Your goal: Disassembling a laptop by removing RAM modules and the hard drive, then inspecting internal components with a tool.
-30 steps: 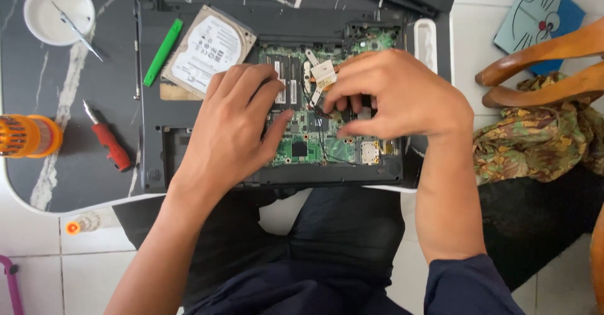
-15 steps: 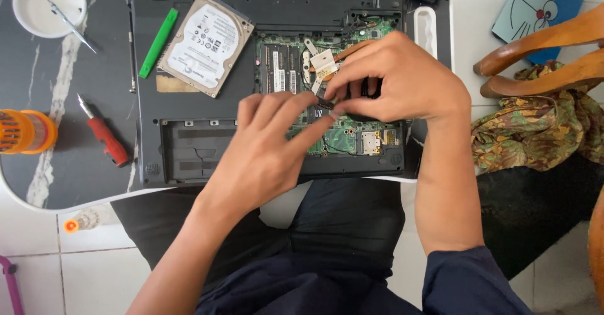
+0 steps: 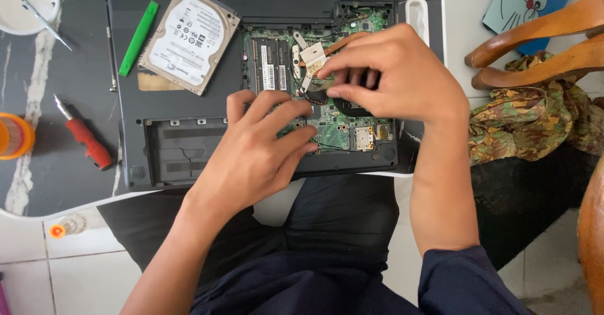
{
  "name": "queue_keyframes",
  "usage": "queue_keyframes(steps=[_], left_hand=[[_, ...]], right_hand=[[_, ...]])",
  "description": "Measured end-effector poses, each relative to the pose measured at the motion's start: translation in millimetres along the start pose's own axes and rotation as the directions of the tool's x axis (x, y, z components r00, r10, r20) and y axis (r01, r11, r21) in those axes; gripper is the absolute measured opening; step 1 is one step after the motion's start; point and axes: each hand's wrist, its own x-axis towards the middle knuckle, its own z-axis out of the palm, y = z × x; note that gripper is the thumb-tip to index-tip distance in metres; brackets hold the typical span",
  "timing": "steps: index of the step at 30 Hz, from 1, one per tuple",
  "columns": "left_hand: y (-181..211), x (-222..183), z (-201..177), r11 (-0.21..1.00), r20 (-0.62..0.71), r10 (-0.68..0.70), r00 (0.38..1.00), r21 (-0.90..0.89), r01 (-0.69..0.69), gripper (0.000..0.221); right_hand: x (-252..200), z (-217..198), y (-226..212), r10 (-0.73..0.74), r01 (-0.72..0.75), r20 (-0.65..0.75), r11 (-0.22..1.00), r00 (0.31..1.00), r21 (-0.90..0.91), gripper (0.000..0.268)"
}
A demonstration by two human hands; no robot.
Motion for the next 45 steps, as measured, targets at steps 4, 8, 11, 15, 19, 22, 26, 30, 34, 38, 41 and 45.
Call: queue_keyframes(steps=[4, 8, 11, 15, 19, 22, 26, 30, 34, 38, 41, 45], left_hand=[[1.7, 1.6, 9.1, 0.999, -0.007, 0.023, 1.0, -0.029, -0.023, 0.009], [0.8, 3.1, 13.6, 0.997, -0.013, 0.066, 0.998, -0.029, -0.066, 0.009], [0.6, 3.9, 13.9, 0.997, -0.016, 0.068, 0.998, -0.047, -0.069, 0.014], [5.9, 5.4, 16.8, 0.998, -0.054, -0.006, 0.999, -0.064, 0.003, 0.012], [10.3, 6.9, 16.3, 0.995, -0.034, -0.065, 0.997, -0.078, 0.062, 0.016], [12.7, 6.3, 15.3, 0.999, -0.012, -0.011, 1.0, -0.046, 0.011, 0.003], [16.0, 0.2, 13.7, 0.999, 0.036, 0.043, 0.998, 0.017, -0.044, 0.012], [16.2, -8.3, 14.4, 1.0, 0.068, 0.023, 0.997, 0.019, -0.024, 0.028], [17.1, -9.6, 15.6, 0.999, 0.061, 0.032, 0.998, 0.023, -0.033, 0.027], [20.1, -9.7, 15.7, 0.994, 0.053, 0.033, 0.998, 0.102, -0.039, 0.025], [20.9, -12.4, 13.9, 0.996, 0.021, -0.001, 1.0, 0.094, -0.001, 0.036], [21.6, -19.3, 11.7, 0.993, 0.012, -0.064, 0.998, 0.099, 0.063, 0.041]], right_hand=[[-22.5, 3.0, -18.8, 0.135, -0.135, -0.055, 0.991, 0.989, 0.009, 0.029], [-46.2, 5.6, -27.6, 0.195, -0.197, -0.197, 0.98, 0.961, 0.01, 0.019], [-60.8, 4.1, -27.1, 0.185, -0.193, -0.167, 0.981, 0.968, -0.031, 0.019], [-69.0, 4.1, -31.8, 0.213, -0.219, -0.102, 0.975, 0.972, -0.048, 0.02], [-69.1, 5.9, -37.3, 0.212, -0.22, -0.113, 0.973, 0.971, -0.065, 0.021], [-72.0, 6.8, -41.6, 0.218, -0.23, -0.145, 0.971, 0.965, -0.067, 0.018], [-79.8, 9.3, -45.1, 0.253, -0.263, -0.147, 0.963, 0.956, -0.053, 0.022], [-84.8, 15.4, -43.5, 0.277, -0.283, -0.231, 0.959, 0.933, 0.008, 0.023], [-85.9, 16.9, -41.9, 0.268, -0.275, -0.257, 0.961, 0.929, 0.009, 0.023], [-84.6, 16.4, -44.4, 0.271, -0.275, -0.241, 0.961, 0.932, 0.018, 0.02], [-84.0, 16.3, -44.5, 0.276, -0.281, -0.244, 0.96, 0.93, 0.018, 0.021], [-82.7, 18.9, -44.8, 0.3, -0.301, -0.275, 0.953, 0.913, 0.041, 0.022]])
